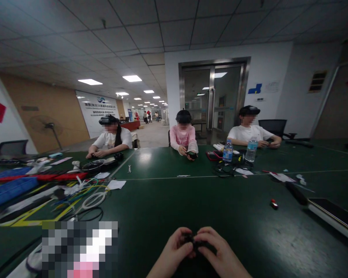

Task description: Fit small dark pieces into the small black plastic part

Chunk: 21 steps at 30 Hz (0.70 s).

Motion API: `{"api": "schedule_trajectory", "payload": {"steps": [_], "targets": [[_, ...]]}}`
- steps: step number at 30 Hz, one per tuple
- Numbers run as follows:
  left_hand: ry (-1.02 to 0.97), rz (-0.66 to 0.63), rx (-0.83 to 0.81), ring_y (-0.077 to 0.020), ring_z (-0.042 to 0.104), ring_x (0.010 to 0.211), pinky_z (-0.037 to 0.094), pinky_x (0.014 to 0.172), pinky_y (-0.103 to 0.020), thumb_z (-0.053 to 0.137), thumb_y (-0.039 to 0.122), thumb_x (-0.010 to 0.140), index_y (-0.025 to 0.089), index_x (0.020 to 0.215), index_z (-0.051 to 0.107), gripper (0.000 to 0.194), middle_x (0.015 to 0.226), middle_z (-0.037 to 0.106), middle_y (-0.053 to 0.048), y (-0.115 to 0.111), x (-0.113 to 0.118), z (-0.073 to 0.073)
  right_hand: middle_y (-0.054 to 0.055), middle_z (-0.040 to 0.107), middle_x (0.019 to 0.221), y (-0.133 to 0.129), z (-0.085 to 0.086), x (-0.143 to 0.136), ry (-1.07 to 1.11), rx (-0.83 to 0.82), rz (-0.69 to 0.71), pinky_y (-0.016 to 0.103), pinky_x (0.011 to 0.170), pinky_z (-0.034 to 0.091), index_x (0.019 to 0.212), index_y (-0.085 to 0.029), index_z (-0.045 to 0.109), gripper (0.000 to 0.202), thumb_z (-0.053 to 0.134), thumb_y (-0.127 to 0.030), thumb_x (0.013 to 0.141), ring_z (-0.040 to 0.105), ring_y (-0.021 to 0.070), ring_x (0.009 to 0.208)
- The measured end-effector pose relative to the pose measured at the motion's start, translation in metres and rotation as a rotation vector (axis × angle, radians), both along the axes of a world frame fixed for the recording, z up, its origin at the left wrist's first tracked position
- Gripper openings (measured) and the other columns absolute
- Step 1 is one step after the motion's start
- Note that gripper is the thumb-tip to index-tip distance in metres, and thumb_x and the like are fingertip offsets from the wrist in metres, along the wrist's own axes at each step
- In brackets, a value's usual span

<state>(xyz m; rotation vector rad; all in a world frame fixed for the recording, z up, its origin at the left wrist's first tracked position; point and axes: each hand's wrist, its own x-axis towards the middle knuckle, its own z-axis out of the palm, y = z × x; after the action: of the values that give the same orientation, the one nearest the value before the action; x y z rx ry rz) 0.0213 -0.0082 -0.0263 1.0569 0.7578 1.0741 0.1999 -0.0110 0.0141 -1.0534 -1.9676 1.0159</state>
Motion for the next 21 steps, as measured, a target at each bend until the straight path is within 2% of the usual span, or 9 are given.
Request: {"api": "schedule_trajectory", "payload": {"steps": [3, 9, 15, 21], "targets": [[-0.061, -0.019, -0.033, -0.0096, 0.056, 0.056, 0.038, 0.056, -0.022, 0.08, 0.046, 0.057, 0.015, 0.094, 0.052, 0.055, 0.074, 0.06, -0.001, 0.003, -0.001, -0.007, 0.004, 0.057, 0.105, 0.001, -0.001, -0.001, 0.002, -0.016, 0.03, 0.031, 0.091, 0.043, 0.096, -0.027, 0.065, 0.02, 0.051, -0.021, 0.083, 0.056, 0.0201, 0.101], [-0.129, -0.028, -0.04, -0.0099, 0.059, 0.059, 0.039, 0.057, -0.022, 0.08, 0.04, 0.061, 0.015, 0.095, 0.055, 0.049, 0.08, 0.063, -0.003, 0.004, -0.005, -0.011, 0.004, 0.055, 0.107, 0.004, -0.004, -0.001, 0.022, -0.03, 0.11, 0.031, 0.088, 0.045, 0.1, -0.028, 0.062, 0.02, 0.048, -0.024, 0.086, 0.056, 0.0202, 0.101], [-0.133, -0.012, -0.051, -0.0105, 0.059, 0.061, 0.041, 0.059, -0.022, 0.079, 0.039, 0.064, 0.016, 0.097, 0.055, 0.046, 0.079, 0.063, -0.003, 0.004, -0.005, -0.011, 0.004, 0.054, 0.106, 0.006, -0.008, -0.004, 0.042, -0.012, 0.08, 0.03, 0.088, 0.044, 0.1, -0.028, 0.061, 0.02, 0.046, -0.024, 0.087, 0.056, 0.0196, 0.1], [-0.12, -0.029, -0.033, -0.0107, 0.059, 0.06, 0.041, 0.058, -0.023, 0.079, 0.04, 0.064, 0.016, 0.097, 0.054, 0.048, 0.081, 0.062, -0.003, 0.007, -0.006, -0.019, 0.004, 0.053, 0.109, 0.006, -0.01, -0.003, 0.015, -0.027, 0.078, 0.03, 0.088, 0.044, 0.102, -0.029, 0.06, 0.021, 0.046, -0.025, 0.087, 0.055, 0.0196, 0.101]]}}
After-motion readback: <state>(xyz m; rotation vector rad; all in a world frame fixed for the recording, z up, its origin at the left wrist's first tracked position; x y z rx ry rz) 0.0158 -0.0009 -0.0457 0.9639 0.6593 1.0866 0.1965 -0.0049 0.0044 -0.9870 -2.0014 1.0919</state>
